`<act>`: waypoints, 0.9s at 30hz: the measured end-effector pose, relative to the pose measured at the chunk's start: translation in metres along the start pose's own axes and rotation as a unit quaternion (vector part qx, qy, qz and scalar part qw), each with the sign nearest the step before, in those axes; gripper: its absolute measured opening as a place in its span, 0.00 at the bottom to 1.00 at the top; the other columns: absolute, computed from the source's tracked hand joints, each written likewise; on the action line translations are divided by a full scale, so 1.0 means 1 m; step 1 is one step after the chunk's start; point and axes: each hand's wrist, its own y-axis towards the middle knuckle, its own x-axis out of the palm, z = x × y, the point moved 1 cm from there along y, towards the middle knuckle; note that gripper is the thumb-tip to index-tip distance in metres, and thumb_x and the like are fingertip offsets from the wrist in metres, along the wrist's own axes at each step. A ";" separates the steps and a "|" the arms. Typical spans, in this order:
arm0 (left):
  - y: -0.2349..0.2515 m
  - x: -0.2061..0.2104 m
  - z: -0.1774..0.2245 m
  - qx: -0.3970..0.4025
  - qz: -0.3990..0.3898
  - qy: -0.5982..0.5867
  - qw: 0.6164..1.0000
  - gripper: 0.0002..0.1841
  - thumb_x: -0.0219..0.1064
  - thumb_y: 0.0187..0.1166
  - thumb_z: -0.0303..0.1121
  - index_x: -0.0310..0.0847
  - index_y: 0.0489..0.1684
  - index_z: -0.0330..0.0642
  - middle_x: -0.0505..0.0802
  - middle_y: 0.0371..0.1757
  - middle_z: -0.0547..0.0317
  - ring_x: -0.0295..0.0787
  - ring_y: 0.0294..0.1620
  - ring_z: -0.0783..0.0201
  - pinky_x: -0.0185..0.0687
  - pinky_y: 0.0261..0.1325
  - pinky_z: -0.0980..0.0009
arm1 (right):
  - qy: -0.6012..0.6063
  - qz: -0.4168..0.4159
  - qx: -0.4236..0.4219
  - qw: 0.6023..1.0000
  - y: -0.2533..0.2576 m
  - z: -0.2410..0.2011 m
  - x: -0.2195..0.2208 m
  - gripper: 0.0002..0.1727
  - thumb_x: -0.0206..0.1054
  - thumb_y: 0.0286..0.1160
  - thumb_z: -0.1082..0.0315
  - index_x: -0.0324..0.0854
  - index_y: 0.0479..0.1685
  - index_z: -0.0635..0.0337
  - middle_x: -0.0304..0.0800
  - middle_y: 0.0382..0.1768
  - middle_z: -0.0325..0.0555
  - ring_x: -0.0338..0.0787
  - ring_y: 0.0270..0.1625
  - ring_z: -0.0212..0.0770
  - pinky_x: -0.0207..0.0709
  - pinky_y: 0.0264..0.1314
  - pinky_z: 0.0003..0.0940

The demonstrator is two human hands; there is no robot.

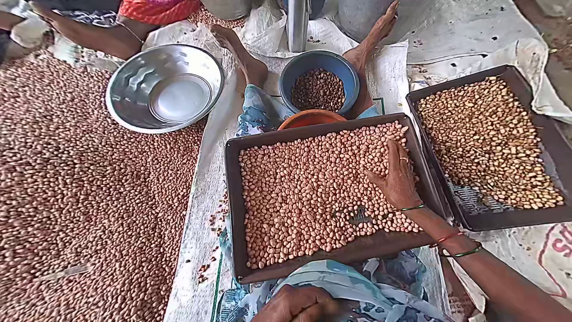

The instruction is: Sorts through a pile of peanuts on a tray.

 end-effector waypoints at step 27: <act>0.009 -0.008 -0.025 -0.038 0.083 -0.278 0.956 0.15 0.56 0.90 0.45 0.87 0.60 0.58 0.80 0.22 0.86 0.69 0.20 0.92 0.64 0.26 0.92 | -0.015 -0.199 -0.080 0.977 0.009 -0.011 -0.045 0.24 0.59 0.78 0.83 0.79 0.75 0.67 0.83 0.69 0.70 0.82 0.73 0.69 0.71 0.76 0.64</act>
